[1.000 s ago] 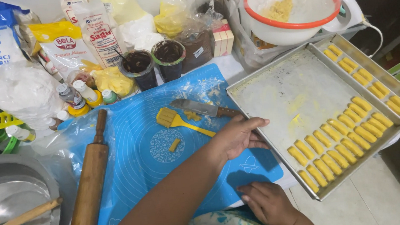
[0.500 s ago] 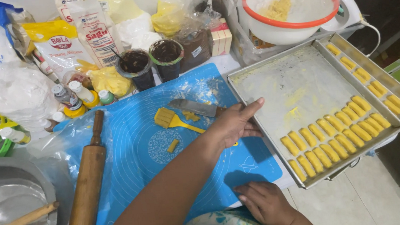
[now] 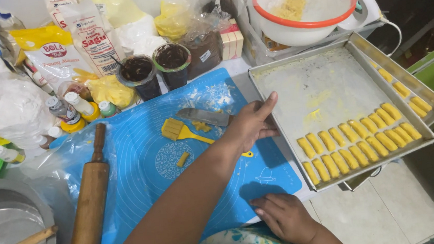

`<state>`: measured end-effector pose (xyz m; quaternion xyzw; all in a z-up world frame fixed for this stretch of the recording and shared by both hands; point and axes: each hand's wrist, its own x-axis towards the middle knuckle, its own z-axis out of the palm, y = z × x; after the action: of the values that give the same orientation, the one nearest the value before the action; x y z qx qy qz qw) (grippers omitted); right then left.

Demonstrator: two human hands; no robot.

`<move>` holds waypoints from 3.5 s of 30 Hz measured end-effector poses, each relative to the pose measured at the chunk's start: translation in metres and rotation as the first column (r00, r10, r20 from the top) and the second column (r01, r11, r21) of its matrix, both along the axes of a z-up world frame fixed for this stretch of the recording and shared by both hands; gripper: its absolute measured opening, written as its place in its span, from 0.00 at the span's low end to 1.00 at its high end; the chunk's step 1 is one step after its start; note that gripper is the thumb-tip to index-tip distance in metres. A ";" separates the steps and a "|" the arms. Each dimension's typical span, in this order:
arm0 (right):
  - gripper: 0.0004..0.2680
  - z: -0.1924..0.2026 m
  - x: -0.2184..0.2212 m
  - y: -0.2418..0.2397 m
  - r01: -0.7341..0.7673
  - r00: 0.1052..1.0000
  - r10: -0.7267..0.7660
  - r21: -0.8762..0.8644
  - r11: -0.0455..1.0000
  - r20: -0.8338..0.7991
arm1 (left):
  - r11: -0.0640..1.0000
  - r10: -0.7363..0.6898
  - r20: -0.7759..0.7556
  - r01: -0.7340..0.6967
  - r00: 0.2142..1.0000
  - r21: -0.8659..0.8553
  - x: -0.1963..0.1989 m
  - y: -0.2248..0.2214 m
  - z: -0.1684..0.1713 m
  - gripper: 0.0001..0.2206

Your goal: Arranging small pieces of cookie dough on a baking tray and silicone mat using a knife

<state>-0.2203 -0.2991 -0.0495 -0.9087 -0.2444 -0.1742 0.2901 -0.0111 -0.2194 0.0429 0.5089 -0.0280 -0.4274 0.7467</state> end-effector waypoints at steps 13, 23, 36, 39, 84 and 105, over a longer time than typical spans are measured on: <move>0.08 0.023 0.060 0.030 0.094 0.990 -0.082 0.100 0.991 -0.114 | 0.982 0.188 0.099 -0.186 0.977 -0.026 0.013 0.113 0.003 0.25; 0.11 0.016 0.152 0.100 -0.177 0.978 0.173 -0.027 0.984 -0.114 | 0.785 0.619 0.083 -0.618 0.781 -0.047 -0.035 0.233 -0.024 0.21; 0.05 -0.016 0.195 0.105 -0.321 0.941 0.309 -0.071 0.945 -0.138 | 0.745 0.666 -0.022 -0.664 0.746 0.066 -0.074 0.237 -0.067 0.24; 0.06 -0.007 0.191 0.104 -0.261 0.923 0.289 0.136 0.956 -0.254 | 0.781 0.624 -0.055 -0.623 0.779 0.047 -0.072 0.227 -0.077 0.28; 0.20 0.048 0.117 0.097 -0.233 0.972 0.227 0.244 0.941 0.054 | 0.741 0.646 0.026 -0.619 0.763 -0.260 -0.089 0.188 -0.028 0.25; 0.11 0.062 0.139 0.078 -0.263 0.962 0.266 0.475 0.840 0.063 | 0.793 0.390 -0.164 -0.421 0.906 -0.440 -0.088 0.202 -0.017 0.30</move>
<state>-0.0813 -0.2212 0.0122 -0.7667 -0.3157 -0.1849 0.5275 -0.0994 -0.0179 0.0260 0.2947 0.0040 -0.2541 0.9212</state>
